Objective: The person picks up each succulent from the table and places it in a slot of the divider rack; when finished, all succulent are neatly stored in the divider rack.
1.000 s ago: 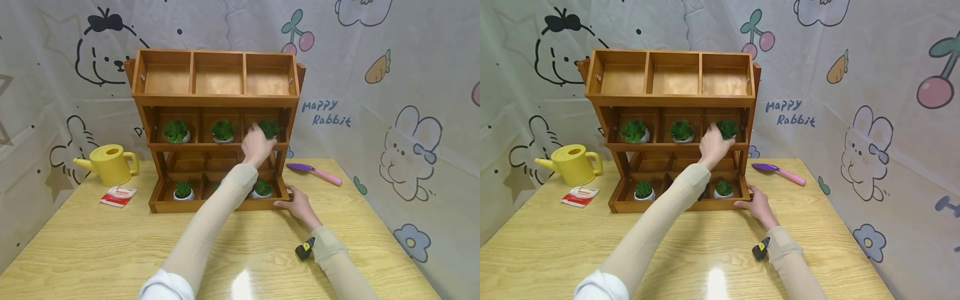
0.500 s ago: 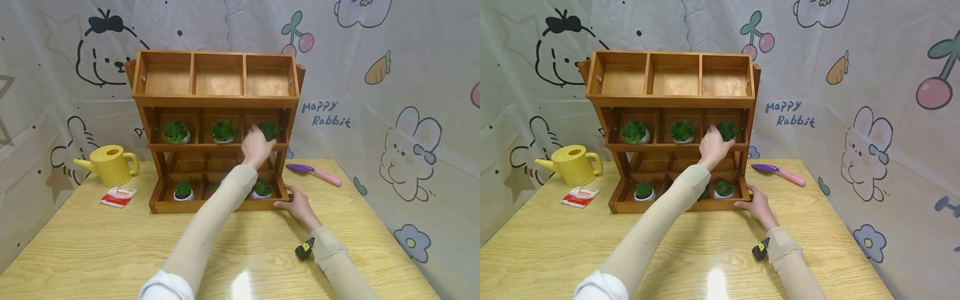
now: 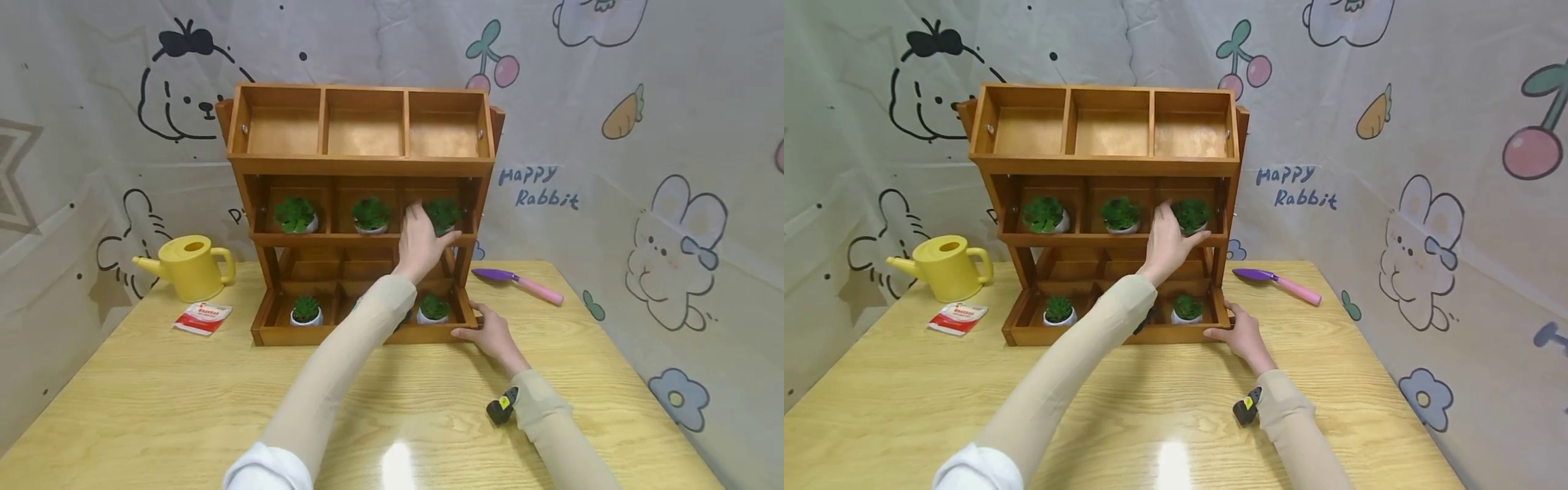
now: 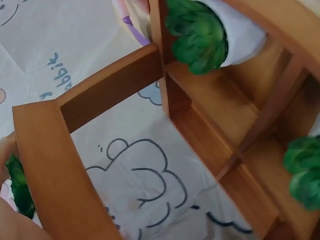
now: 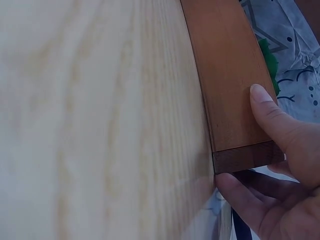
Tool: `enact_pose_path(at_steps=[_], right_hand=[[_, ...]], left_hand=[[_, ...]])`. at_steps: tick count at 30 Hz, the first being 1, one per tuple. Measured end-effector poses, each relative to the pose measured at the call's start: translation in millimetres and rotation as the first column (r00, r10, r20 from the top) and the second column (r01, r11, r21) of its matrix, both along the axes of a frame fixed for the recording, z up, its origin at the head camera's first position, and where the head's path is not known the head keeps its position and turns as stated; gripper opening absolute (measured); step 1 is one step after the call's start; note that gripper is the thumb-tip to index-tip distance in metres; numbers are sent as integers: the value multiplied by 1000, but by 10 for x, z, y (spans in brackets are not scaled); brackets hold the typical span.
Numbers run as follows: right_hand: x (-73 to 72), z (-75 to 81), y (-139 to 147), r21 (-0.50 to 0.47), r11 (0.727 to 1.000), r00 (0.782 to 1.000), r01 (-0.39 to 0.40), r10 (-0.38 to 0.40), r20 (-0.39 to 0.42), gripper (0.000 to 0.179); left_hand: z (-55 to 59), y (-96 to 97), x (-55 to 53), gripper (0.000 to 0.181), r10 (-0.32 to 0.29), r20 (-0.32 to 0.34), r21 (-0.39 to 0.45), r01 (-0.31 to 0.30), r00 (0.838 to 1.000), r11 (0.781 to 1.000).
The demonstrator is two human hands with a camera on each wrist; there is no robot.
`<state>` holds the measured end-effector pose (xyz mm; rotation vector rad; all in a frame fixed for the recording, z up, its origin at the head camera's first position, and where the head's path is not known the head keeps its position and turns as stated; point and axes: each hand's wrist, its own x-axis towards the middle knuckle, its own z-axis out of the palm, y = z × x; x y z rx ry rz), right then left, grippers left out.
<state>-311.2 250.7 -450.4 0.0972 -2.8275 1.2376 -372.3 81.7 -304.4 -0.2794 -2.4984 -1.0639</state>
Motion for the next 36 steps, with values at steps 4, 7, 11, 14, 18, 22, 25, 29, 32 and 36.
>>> enact_pose_path(at_steps=[4,7,11,14,18,22,25,29,32,36], right_hand=[[5,-16,61,-2,1000,1000,5,-5,4,85],[7,-29,106,-3,1000,1000,9,-9,4,84],[8,-42,144,-4,1000,1000,14,-14,0,82],[5,-47,147,5,1000,1000,11,-11,8,81],[-20,-41,146,19,1000,1000,5,-6,19,82],[-50,-33,163,29,1000,1000,1,-1,24,84],[-63,-30,189,41,999,1000,-2,1,18,84],[-77,-7,251,45,999,1000,-1,0,28,84],[-107,21,317,53,999,999,-1,-1,42,86],[-168,40,399,91,996,999,-1,-3,38,88]], left_hand=[[-80,-24,21,89,-84,-110,112,97,990,989],[-140,-51,64,86,-118,-197,117,143,973,983],[-210,-93,174,85,-173,-262,86,201,949,976],[-256,-133,307,85,-212,-256,67,236,943,969],[-291,-221,490,86,-242,-227,36,256,943,966],[-310,-350,622,85,-254,-191,23,263,948,964],[-357,-471,691,84,-252,-156,29,259,955,965],[-472,-655,752,84,-243,-146,34,251,959,967],[-562,-806,787,83,-235,-152,48,245,960,968],[-659,-1021,838,83,-208,-146,69,220,967,973]])
